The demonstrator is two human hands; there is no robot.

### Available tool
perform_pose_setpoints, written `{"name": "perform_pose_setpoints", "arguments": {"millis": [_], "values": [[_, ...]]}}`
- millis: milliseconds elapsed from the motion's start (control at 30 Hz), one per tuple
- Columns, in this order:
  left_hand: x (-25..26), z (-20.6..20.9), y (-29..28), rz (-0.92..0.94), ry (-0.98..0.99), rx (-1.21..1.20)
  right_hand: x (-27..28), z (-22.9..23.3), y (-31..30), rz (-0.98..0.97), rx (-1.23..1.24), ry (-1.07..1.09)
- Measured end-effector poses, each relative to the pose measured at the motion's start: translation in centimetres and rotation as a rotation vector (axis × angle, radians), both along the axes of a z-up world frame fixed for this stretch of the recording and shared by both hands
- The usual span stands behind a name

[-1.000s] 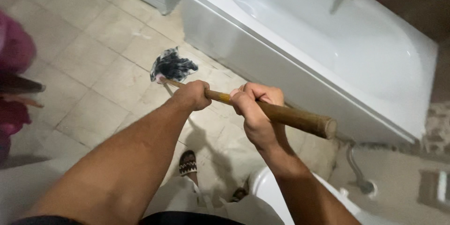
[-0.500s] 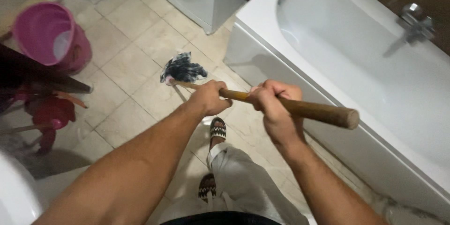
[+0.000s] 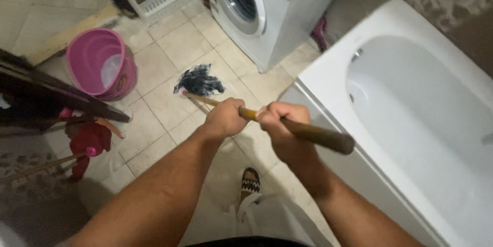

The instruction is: The person mops a tiled bathroom floor by hand using a wooden pole with a cloth attached to the end, moving the cloth across the floor surface around a washing machine and toilet.

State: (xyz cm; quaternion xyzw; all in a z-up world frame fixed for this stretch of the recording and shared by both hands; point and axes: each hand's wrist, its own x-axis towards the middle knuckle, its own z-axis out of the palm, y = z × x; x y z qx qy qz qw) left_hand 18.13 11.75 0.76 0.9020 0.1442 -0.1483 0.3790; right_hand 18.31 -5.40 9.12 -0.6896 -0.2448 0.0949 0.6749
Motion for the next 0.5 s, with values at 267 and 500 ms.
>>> {"name": "perform_pose_setpoints", "arguments": {"millis": [267, 500], "values": [[6.3, 0.3, 8.9, 0.065, 0.121, 0.126, 6.6, 0.8, 8.8, 0.15, -0.251, 0.11], [12.7, -1.6, 18.8, 0.11, 0.117, 0.132, 14.2, -0.4, 18.7, 0.064, -0.405, 0.274]]}}
